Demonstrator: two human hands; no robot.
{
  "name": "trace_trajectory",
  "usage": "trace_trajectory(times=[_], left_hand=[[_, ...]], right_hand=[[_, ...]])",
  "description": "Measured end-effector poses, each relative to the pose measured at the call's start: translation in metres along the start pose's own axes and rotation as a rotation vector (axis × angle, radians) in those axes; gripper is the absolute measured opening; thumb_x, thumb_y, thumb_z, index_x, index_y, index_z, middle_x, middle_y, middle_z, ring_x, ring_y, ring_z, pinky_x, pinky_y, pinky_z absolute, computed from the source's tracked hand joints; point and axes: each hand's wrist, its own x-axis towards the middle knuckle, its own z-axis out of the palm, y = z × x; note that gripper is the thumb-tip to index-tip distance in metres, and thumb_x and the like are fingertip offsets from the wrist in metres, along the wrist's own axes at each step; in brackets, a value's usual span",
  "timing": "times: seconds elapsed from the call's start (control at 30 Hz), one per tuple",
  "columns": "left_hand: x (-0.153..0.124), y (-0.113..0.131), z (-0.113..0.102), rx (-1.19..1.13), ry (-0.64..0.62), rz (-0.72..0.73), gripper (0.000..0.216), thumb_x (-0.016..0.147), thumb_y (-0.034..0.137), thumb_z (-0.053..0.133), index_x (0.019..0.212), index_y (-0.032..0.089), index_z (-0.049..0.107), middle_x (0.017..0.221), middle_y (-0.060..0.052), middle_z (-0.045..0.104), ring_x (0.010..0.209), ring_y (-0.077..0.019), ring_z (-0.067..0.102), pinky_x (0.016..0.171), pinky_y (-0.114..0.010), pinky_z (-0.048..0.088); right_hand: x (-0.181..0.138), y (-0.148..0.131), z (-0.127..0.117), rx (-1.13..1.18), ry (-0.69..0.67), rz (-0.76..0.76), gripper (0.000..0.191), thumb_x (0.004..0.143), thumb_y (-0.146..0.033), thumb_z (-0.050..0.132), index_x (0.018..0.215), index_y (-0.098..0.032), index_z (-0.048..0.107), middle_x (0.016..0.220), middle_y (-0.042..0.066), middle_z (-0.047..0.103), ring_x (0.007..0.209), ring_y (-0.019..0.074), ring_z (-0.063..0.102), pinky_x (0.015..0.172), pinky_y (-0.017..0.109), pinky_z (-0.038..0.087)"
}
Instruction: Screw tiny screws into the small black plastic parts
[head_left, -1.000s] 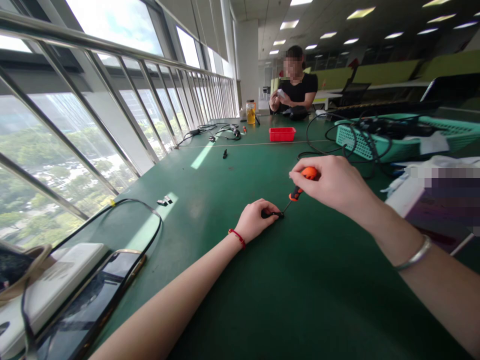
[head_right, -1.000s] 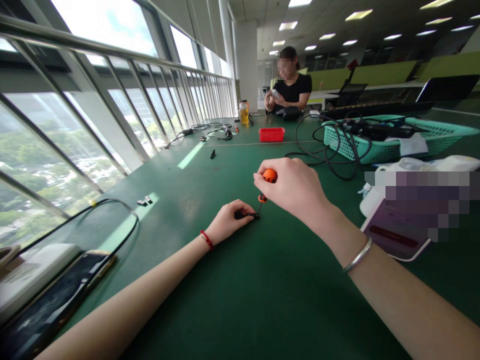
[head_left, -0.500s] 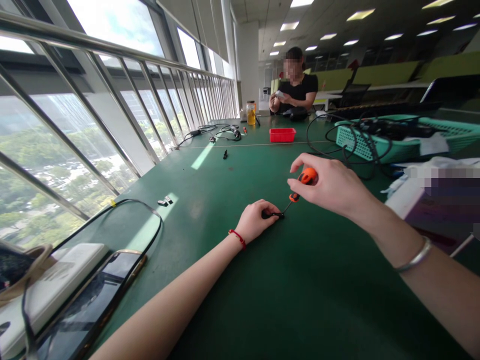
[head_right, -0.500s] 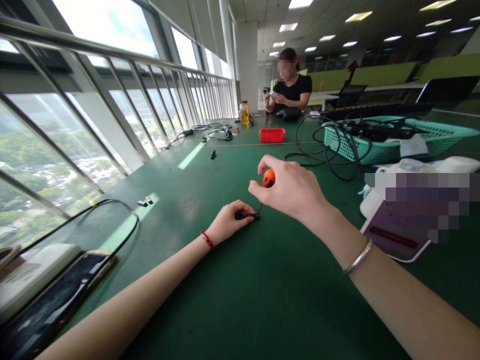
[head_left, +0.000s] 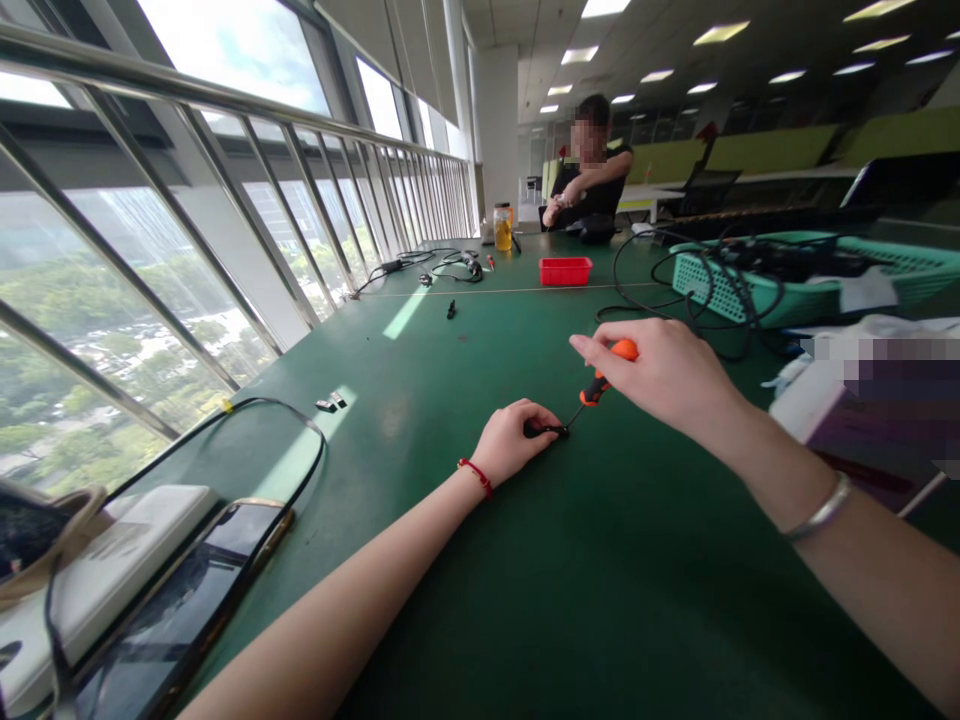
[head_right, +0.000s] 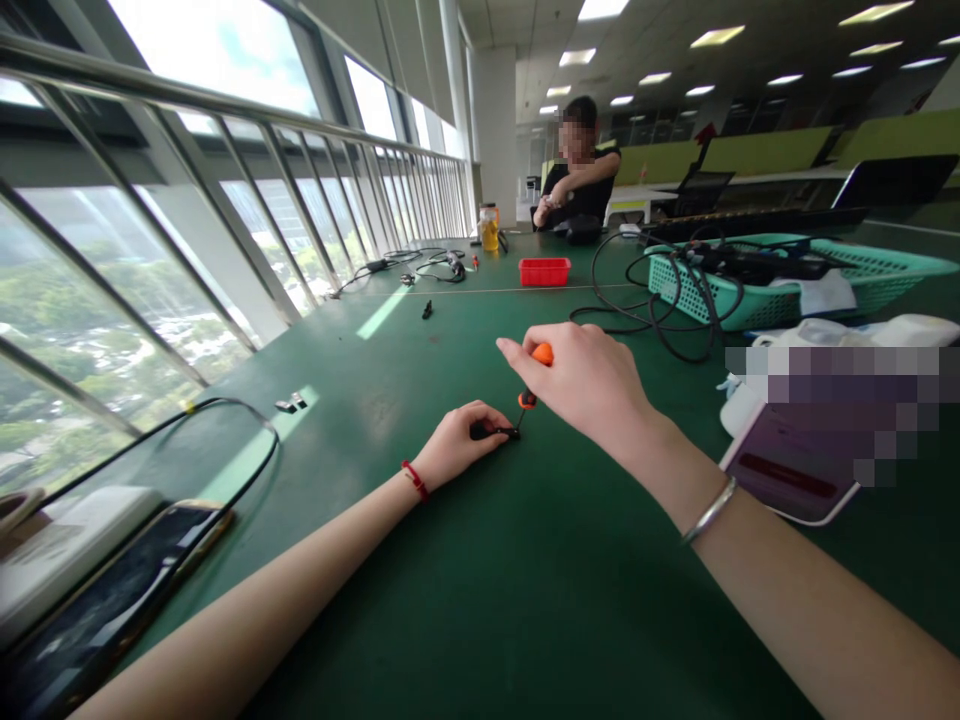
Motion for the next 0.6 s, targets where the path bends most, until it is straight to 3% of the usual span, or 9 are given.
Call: trace_trajectory(times=[0.1,0.2,0.33,0.4,0.5,0.6], left_hand=[[0.0,0.0006,-0.0002,-0.003,0.004,-0.003,0.014,0.074,0.02,0.061,0.085,0.017,0.07,0.086,-0.003,0.065,0.076,-0.0127,0.059,0.071,-0.023,0.049],[0.0001,0.001,-0.0004,-0.003,0.004,-0.005,0.014,0.074,0.02,0.062,0.085,0.017,0.07,0.086,-0.003,0.065,0.076,-0.0126,0.059,0.071,-0.023,0.049],[-0.0003,0.0009,-0.0004,-0.002,0.003,0.002,0.015,0.074,0.021,0.061,0.086,0.017,0.07,0.086,-0.003,0.065,0.076,-0.0127,0.059,0.072,-0.024,0.049],[-0.0004,0.0011,-0.0005,0.0,0.0,-0.002,0.015,0.075,0.02,0.061,0.086,0.017,0.07,0.086,-0.003,0.064,0.076,-0.0128,0.058,0.072,-0.024,0.049],[-0.0003,0.0019,-0.0006,0.002,-0.002,-0.007,0.015,0.074,0.02,0.061,0.086,0.017,0.07,0.086,-0.003,0.065,0.076,-0.0127,0.059,0.072,-0.024,0.049],[0.0,0.0025,-0.0008,0.004,0.002,-0.002,0.015,0.074,0.02,0.062,0.086,0.017,0.07,0.086,-0.003,0.064,0.076,-0.0127,0.058,0.072,-0.024,0.049]], right_hand=[[0.0003,0.0006,0.0002,0.024,0.016,-0.031,0.018,0.077,-0.04,0.05,0.079,-0.026,0.06,0.061,-0.001,0.062,0.056,0.0166,0.052,0.051,0.026,0.029],[0.0007,0.0001,-0.0007,0.029,-0.009,-0.035,0.028,0.07,-0.037,0.056,0.096,-0.027,0.056,0.064,-0.003,0.062,0.054,0.0156,0.052,0.05,0.025,0.029],[0.0009,-0.0002,-0.0014,0.016,-0.02,-0.018,0.03,0.079,-0.053,0.046,0.082,-0.026,0.058,0.061,-0.002,0.061,0.057,0.0171,0.053,0.051,0.026,0.029],[0.0009,0.0001,-0.0016,0.023,-0.021,-0.017,0.032,0.082,-0.05,0.041,0.073,-0.025,0.059,0.061,-0.001,0.061,0.058,0.0169,0.053,0.051,0.026,0.029],[0.0006,0.0008,-0.0021,0.038,-0.015,-0.025,0.017,0.075,-0.037,0.05,0.083,-0.026,0.06,0.062,-0.002,0.061,0.055,0.0158,0.052,0.05,0.026,0.028],[0.0004,0.0009,-0.0027,0.034,-0.012,-0.02,0.022,0.07,-0.037,0.055,0.09,-0.027,0.058,0.062,-0.003,0.062,0.055,0.0157,0.051,0.05,0.025,0.028]])
